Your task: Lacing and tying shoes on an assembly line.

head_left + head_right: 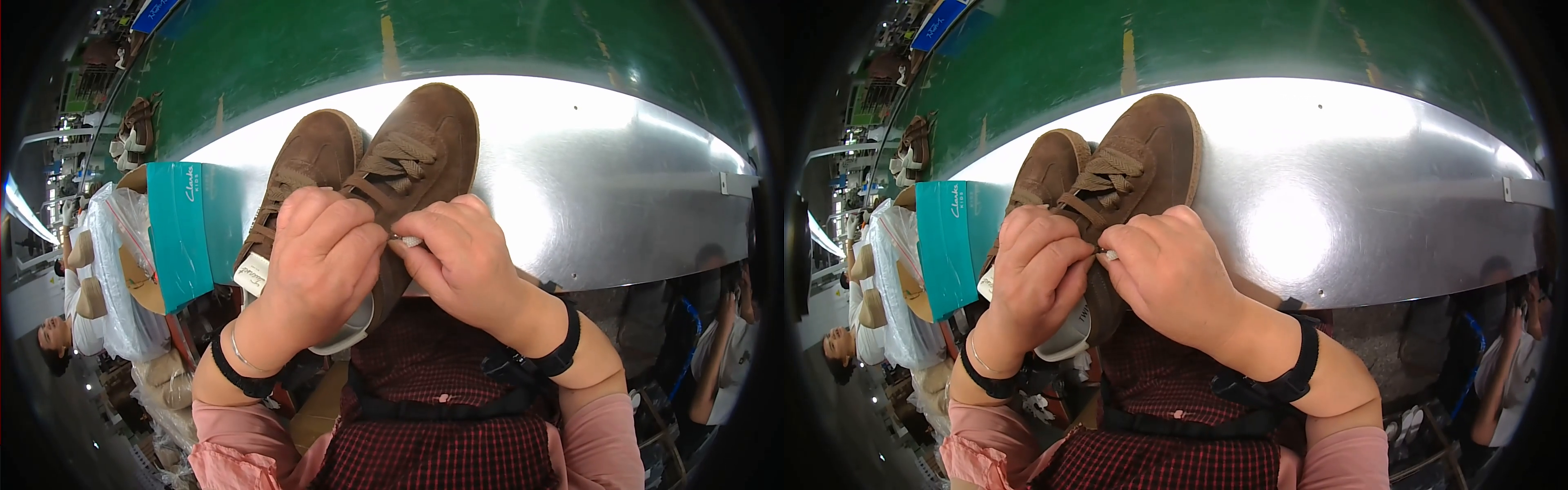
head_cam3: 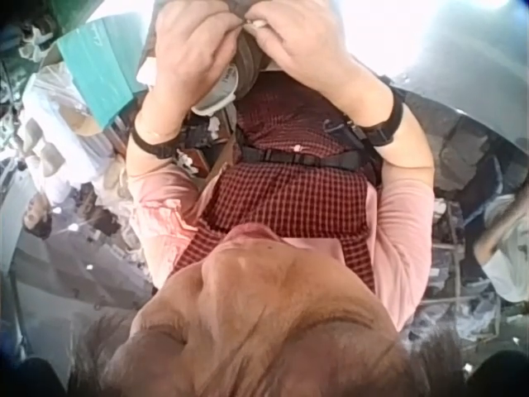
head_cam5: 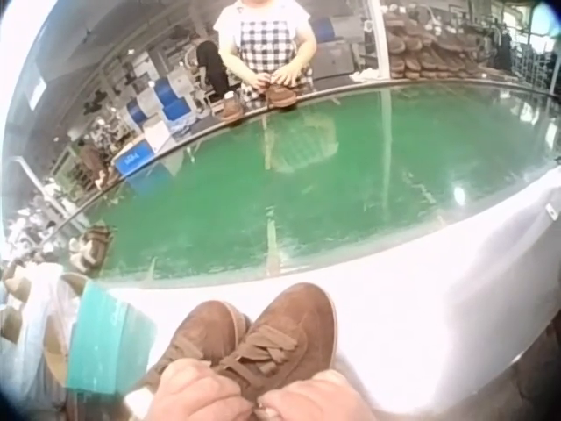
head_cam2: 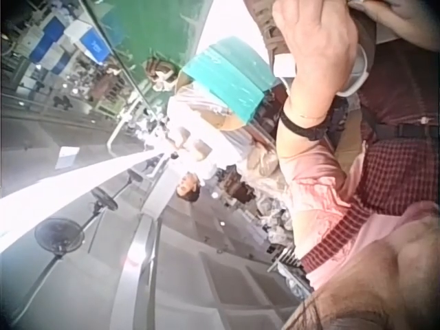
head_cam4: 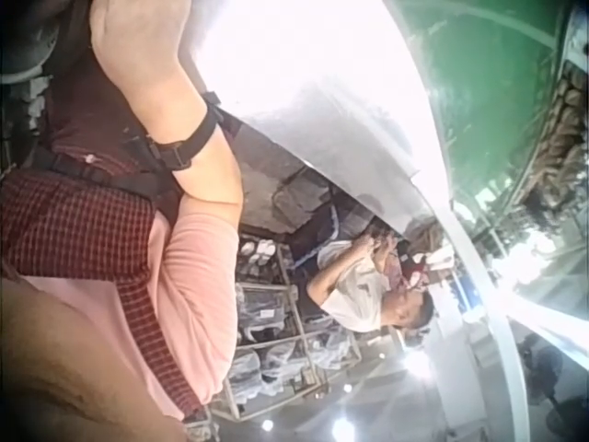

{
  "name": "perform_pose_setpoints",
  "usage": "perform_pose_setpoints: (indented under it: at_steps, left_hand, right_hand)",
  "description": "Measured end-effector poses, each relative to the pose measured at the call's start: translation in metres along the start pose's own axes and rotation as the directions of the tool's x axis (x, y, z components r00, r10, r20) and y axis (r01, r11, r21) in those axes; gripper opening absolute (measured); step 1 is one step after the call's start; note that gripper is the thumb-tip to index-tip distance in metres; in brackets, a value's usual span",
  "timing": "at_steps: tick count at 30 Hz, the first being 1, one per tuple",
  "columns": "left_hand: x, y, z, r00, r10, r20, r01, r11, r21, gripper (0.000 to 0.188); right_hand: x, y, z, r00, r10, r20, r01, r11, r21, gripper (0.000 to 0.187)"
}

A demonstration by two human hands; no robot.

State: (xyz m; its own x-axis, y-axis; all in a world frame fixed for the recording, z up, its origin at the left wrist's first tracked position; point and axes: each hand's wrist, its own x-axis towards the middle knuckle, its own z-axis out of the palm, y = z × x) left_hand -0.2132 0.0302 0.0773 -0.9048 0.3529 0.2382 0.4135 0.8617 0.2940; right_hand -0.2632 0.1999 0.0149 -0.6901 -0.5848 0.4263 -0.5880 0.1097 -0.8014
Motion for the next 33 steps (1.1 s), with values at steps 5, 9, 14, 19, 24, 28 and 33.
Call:
perform_pose_setpoints:
  at_steps: [5, 9, 14, 19, 24, 28, 33]
  left_hand:
    - [0.003, 0.001, 0.000, 1.000, -0.007, 0.011, 0.007, 0.999, -0.034, 0.022]
    - [0.004, -0.001, -0.001, 1.000, 0.006, 0.016, -0.005, 0.999, -0.043, 0.022]
    - [0.003, -0.002, -0.002, 0.999, 0.002, 0.036, -0.001, 1.000, -0.023, 0.023]
    - [0.004, 0.001, -0.002, 0.999, -0.024, 0.042, 0.025, 1.000, -0.013, 0.023]
    - [0.003, 0.002, -0.001, 0.999, -0.046, 0.029, 0.047, 0.999, -0.025, 0.023]
    - [0.000, 0.002, 0.000, 0.998, -0.064, -0.008, 0.064, 0.997, -0.039, 0.023]
    - [0.002, 0.000, -0.001, 0.999, -0.034, -0.005, 0.034, 0.999, -0.016, 0.021]
  right_hand:
    - [-0.001, 0.003, 0.000, 0.998, -0.069, -0.006, 0.068, 0.995, -0.079, 0.024]
    - [0.000, 0.006, -0.003, 0.985, -0.163, 0.063, 0.172, 0.961, -0.216, 0.026]
    - [0.005, 0.003, -0.005, 0.974, -0.192, 0.117, 0.219, 0.926, -0.308, 0.022]
    - [0.007, 0.005, -0.004, 0.947, -0.291, 0.137, 0.322, 0.864, -0.387, 0.014]
    - [0.006, 0.013, 0.002, 0.925, -0.376, 0.052, 0.369, 0.862, -0.346, 0.013]
    - [0.006, 0.020, 0.004, 0.910, -0.414, 0.038, 0.409, 0.878, -0.250, 0.017]
    - [0.002, 0.023, 0.012, 0.904, -0.422, -0.070, 0.404, 0.896, -0.186, 0.027]
